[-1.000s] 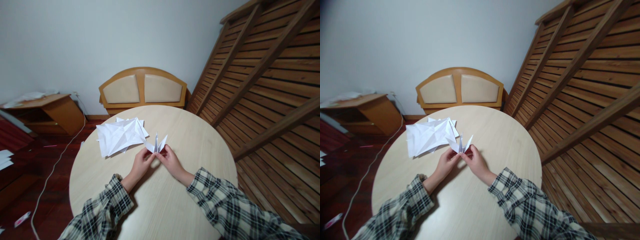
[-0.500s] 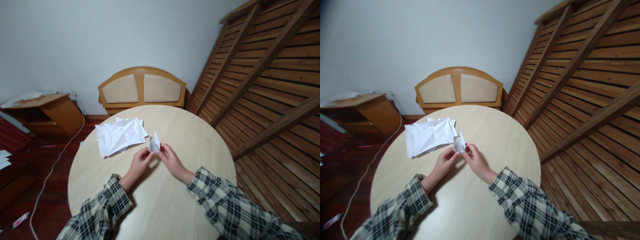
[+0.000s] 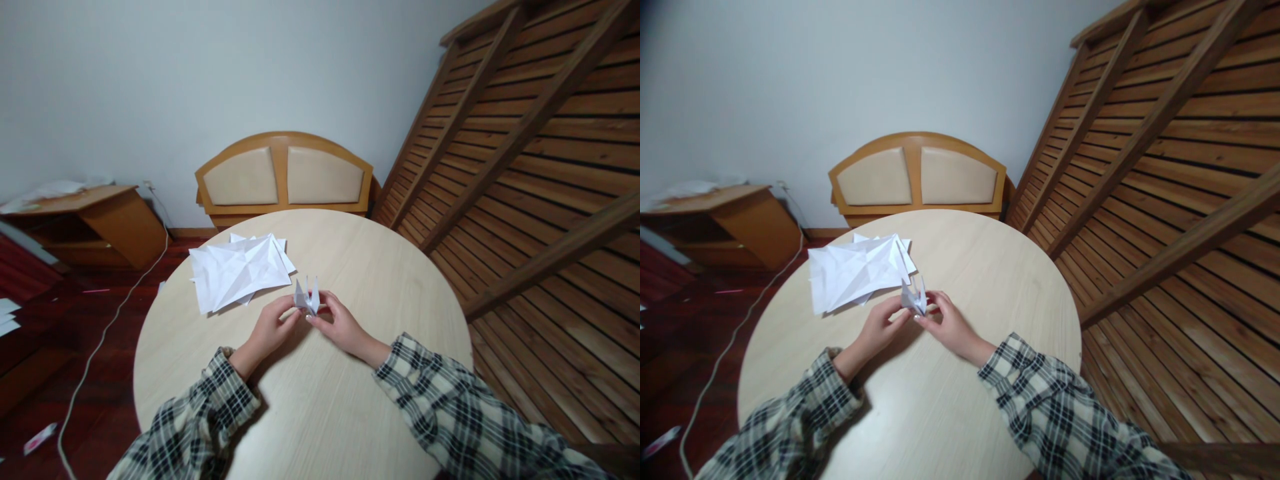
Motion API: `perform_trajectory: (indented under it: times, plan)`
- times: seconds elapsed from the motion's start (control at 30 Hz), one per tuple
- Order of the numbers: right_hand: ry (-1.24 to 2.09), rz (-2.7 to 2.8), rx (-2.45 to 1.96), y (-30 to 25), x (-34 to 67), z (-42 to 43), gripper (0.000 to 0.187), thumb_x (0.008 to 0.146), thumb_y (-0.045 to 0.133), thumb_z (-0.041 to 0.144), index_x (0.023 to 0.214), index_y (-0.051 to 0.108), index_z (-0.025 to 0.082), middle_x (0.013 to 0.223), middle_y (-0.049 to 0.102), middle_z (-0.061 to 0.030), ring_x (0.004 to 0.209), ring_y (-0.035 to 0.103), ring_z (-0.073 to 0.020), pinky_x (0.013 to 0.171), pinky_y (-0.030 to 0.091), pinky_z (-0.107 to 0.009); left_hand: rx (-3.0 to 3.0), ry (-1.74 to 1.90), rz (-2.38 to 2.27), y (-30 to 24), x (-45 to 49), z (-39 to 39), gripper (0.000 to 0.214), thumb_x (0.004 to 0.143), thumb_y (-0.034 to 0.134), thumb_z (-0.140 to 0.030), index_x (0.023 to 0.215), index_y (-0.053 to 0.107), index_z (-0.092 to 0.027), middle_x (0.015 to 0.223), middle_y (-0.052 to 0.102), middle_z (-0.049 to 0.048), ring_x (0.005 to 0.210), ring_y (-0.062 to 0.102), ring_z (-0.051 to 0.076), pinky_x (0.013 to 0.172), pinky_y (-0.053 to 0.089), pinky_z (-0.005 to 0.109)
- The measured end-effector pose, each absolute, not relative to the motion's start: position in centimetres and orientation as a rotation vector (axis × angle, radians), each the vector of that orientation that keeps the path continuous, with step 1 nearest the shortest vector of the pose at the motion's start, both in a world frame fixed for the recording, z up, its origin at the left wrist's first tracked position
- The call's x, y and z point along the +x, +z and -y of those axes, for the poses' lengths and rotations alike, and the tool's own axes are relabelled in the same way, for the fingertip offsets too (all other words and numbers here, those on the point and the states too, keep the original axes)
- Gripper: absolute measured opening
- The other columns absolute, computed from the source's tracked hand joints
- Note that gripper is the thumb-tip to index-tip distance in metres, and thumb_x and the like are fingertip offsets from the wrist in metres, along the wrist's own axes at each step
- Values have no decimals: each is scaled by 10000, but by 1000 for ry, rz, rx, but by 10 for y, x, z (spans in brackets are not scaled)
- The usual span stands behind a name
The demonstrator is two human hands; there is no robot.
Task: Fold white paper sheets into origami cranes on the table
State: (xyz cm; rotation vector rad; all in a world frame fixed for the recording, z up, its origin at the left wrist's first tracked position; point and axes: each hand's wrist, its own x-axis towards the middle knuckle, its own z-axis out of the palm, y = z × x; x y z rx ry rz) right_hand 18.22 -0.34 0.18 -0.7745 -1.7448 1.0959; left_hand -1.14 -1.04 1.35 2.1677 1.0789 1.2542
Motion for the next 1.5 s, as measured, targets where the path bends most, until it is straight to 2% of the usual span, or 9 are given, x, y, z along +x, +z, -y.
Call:
perform_trajectory:
  times: [0.17,0.4,0.53,0.7,0.8,1.0,1.2,1.37,1.5]
  plan:
    - [1122,1671,-797,0,182,0,402,840,687,231,1213,539,255,1206,592,-76,1048,609,-202,904,541,-405,2180,1260,-1104,11,-13,9,193,901,565,-198,1052,686,-203,1074,741,85,974,682,219,880,532,412]
    - [996,1626,-904,1,184,-2,149,852,658,262,977,584,229,951,630,-22,865,608,-173,802,521,-353,2017,1320,-1164,11,-8,10,78,865,592,-189,917,650,-199,915,702,54,856,641,187,795,515,355]
    - [1038,1615,-896,2,183,-2,127,857,653,305,904,570,222,867,625,-5,824,606,-169,783,509,-344,1870,1322,-1133,12,-3,12,65,850,624,-223,891,585,-190,859,648,37,801,613,165,752,505,323]
    - [1032,1569,-911,-4,183,-2,388,857,647,268,1190,448,257,763,566,48,732,596,-154,719,510,-326,1679,1361,-1050,10,3,12,208,836,664,-265,927,486,-206,817,577,-2,736,576,131,689,484,276]
    - [1059,1601,-866,-5,183,0,412,886,610,247,1253,428,289,767,539,50,716,584,-146,708,521,-323,1608,1374,-995,10,5,12,225,846,659,-274,967,480,-211,821,566,-3,739,562,131,673,474,266]
    - [1141,1626,-799,-3,182,-1,168,923,571,307,1074,625,256,1028,581,-46,854,592,-166,700,554,-315,1525,1275,-922,10,5,14,269,879,638,-331,1115,589,-212,967,642,72,834,599,178,718,511,316]
    - [984,1763,-743,8,188,1,230,980,516,391,998,703,257,928,593,-39,909,581,-187,870,500,-389,1267,1234,-870,8,2,11,396,964,444,-498,1074,657,-183,1021,663,87,877,614,186,774,513,338]
    - [1043,1849,-699,17,189,8,430,1014,394,499,951,736,246,986,591,-50,981,578,-187,928,470,-387,1246,1258,-964,11,1,11,288,817,697,-400,992,644,-178,890,640,30,749,580,148,666,476,276]
    - [985,1792,-784,12,186,6,289,937,585,463,841,718,226,933,602,-46,927,591,-192,865,497,-378,1284,1229,-917,13,4,14,389,739,777,-301,1058,581,-196,930,612,24,776,579,143,662,470,262]
